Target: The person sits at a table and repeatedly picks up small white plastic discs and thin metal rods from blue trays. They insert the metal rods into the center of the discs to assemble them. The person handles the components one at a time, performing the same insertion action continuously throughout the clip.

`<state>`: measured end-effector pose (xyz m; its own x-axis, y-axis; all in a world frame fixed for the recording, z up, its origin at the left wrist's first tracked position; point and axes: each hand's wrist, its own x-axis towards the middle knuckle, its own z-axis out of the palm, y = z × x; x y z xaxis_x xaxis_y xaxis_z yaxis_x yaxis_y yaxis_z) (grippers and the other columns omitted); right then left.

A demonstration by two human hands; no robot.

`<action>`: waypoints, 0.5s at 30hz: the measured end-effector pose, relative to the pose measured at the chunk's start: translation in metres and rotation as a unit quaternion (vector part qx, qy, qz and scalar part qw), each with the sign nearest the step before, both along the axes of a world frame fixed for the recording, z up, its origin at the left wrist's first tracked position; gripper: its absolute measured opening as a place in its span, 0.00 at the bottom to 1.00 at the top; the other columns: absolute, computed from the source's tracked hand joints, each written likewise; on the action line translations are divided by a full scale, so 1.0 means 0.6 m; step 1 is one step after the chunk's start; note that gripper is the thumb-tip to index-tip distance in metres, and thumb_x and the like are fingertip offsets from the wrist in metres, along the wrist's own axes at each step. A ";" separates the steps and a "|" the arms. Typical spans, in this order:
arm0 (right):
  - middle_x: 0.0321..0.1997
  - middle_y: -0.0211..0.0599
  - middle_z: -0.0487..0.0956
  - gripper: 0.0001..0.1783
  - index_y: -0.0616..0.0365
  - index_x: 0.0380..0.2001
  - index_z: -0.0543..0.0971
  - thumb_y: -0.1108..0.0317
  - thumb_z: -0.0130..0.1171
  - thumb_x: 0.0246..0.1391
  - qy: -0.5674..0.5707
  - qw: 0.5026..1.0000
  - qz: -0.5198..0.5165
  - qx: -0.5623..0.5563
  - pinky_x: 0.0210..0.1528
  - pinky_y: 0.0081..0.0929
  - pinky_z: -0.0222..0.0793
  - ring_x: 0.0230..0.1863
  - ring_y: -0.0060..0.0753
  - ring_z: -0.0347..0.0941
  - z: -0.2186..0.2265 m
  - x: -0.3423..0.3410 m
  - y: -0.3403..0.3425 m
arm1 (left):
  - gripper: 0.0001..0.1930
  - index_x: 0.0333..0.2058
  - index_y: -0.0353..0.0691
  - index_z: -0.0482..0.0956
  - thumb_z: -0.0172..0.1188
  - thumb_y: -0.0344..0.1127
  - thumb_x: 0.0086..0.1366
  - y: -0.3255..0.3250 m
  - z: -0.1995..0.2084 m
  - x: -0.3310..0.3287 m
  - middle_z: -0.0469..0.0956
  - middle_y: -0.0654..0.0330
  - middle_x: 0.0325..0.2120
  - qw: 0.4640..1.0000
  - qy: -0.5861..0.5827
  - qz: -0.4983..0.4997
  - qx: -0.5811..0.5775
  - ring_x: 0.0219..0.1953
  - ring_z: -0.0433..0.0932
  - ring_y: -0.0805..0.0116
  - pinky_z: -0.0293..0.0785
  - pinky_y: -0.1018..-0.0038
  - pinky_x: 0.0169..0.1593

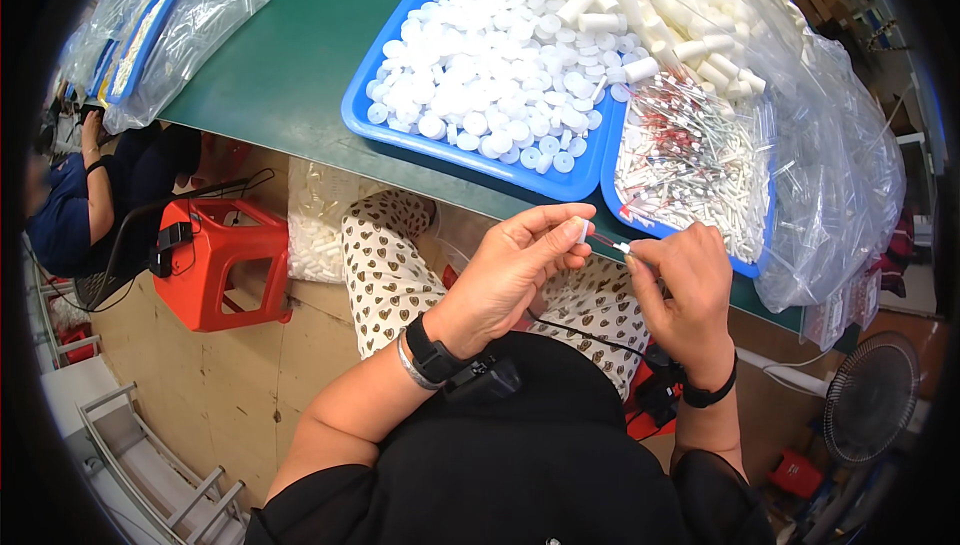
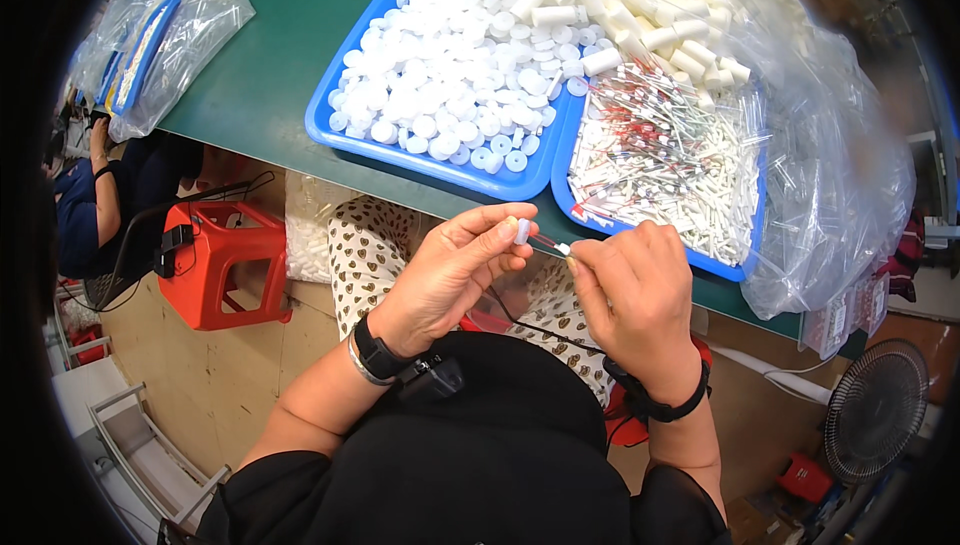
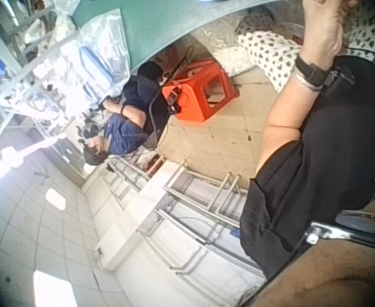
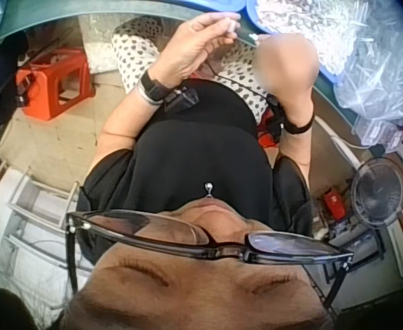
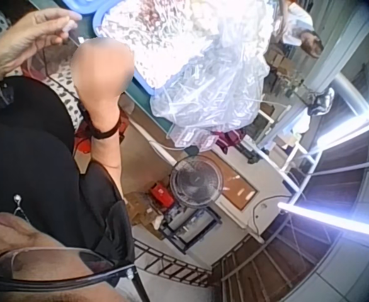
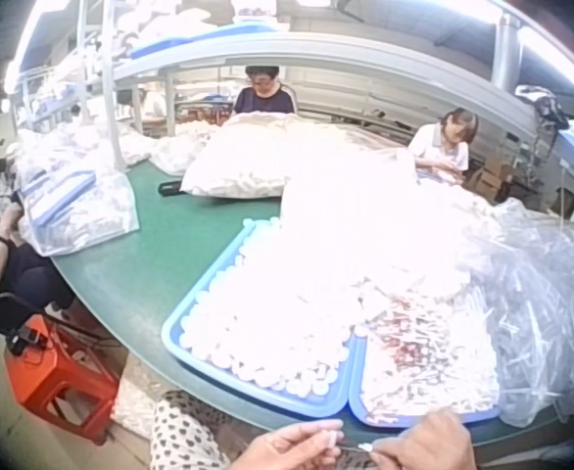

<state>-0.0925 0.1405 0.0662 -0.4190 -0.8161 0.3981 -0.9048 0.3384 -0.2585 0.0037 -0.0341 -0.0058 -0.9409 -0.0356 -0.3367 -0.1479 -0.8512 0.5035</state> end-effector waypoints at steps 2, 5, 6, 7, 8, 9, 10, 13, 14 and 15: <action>0.24 0.31 0.72 0.12 0.58 0.32 0.79 0.78 0.67 0.42 0.027 1.000 0.014 -0.006 0.32 0.34 0.59 0.27 0.36 0.66 0.000 0.002 -0.002 | 0.16 0.54 0.31 0.75 0.57 0.33 0.71 0.003 -0.002 -0.001 0.79 0.59 0.43 1.000 -0.006 0.007 -0.010 0.41 0.79 0.75 0.77 0.79 0.48; 0.23 0.30 0.72 0.14 0.59 0.34 0.80 0.79 0.67 0.40 0.069 0.997 0.026 -0.012 0.30 0.32 0.59 0.25 0.34 0.66 -0.004 0.003 0.000 | 0.16 0.53 0.32 0.74 0.58 0.33 0.70 0.003 -0.004 -0.004 0.79 0.59 0.43 0.999 -0.011 0.003 0.032 0.41 0.79 0.76 0.77 0.79 0.48; 0.23 0.30 0.71 0.14 0.59 0.34 0.80 0.79 0.67 0.39 0.077 0.996 0.031 -0.013 0.30 0.32 0.58 0.25 0.34 0.65 -0.006 0.004 0.001 | 0.16 0.53 0.32 0.74 0.58 0.33 0.70 0.003 -0.005 -0.004 0.79 0.59 0.43 0.999 -0.011 0.000 0.046 0.41 0.79 0.76 0.77 0.79 0.48; 0.23 0.30 0.71 0.14 0.59 0.34 0.80 0.79 0.67 0.39 0.084 0.996 0.036 -0.015 0.29 0.31 0.58 0.24 0.33 0.65 -0.008 0.004 0.001 | 0.17 0.53 0.32 0.74 0.58 0.34 0.70 0.004 -0.006 -0.004 0.79 0.59 0.43 0.998 -0.012 -0.003 0.061 0.41 0.79 0.76 0.77 0.79 0.48; 0.23 0.29 0.71 0.14 0.59 0.34 0.80 0.79 0.67 0.39 0.086 0.995 0.035 -0.021 0.29 0.31 0.58 0.24 0.33 0.65 -0.010 0.005 0.000 | 0.17 0.53 0.32 0.74 0.58 0.34 0.70 0.004 -0.006 -0.004 0.79 0.59 0.43 0.997 -0.013 -0.006 0.076 0.41 0.79 0.76 0.77 0.79 0.48; 0.23 0.29 0.71 0.14 0.59 0.34 0.80 0.80 0.67 0.39 0.087 0.995 0.034 -0.027 0.29 0.31 0.58 0.24 0.33 0.65 -0.012 0.006 -0.001 | 0.17 0.54 0.32 0.74 0.58 0.34 0.70 0.004 -0.006 -0.005 0.79 0.59 0.42 0.997 -0.016 -0.010 0.078 0.41 0.79 0.76 0.77 0.79 0.48; 0.23 0.29 0.71 0.15 0.60 0.34 0.81 0.80 0.67 0.38 0.089 0.995 0.032 -0.032 0.29 0.31 0.58 0.24 0.33 0.65 -0.013 0.007 -0.002 | 0.17 0.54 0.32 0.73 0.58 0.34 0.70 0.004 -0.005 -0.005 0.79 0.60 0.42 0.996 -0.019 -0.014 0.081 0.41 0.79 0.76 0.77 0.79 0.48; 0.23 0.29 0.71 0.15 0.60 0.34 0.81 0.79 0.68 0.38 0.100 0.995 0.013 -0.018 0.29 0.31 0.57 0.24 0.33 0.65 -0.013 0.005 0.001 | 0.17 0.54 0.32 0.73 0.58 0.34 0.70 0.003 -0.008 -0.005 0.79 0.60 0.42 0.994 -0.020 -0.015 0.103 0.41 0.78 0.76 0.77 0.79 0.48; 0.23 0.29 0.71 0.14 0.59 0.34 0.80 0.79 0.68 0.39 0.098 0.995 0.012 -0.019 0.28 0.32 0.57 0.24 0.33 0.65 -0.013 0.005 0.001 | 0.17 0.54 0.32 0.73 0.59 0.34 0.70 0.002 -0.009 -0.005 0.79 0.59 0.42 0.993 -0.019 -0.014 0.112 0.41 0.78 0.76 0.77 0.79 0.48; 0.23 0.29 0.71 0.13 0.59 0.33 0.80 0.79 0.68 0.39 0.096 0.995 0.012 -0.020 0.28 0.32 0.57 0.23 0.33 0.65 -0.013 0.005 0.001 | 0.17 0.54 0.32 0.73 0.58 0.34 0.70 0.002 -0.008 -0.005 0.79 0.59 0.42 0.994 -0.020 -0.013 0.110 0.41 0.78 0.76 0.76 0.79 0.48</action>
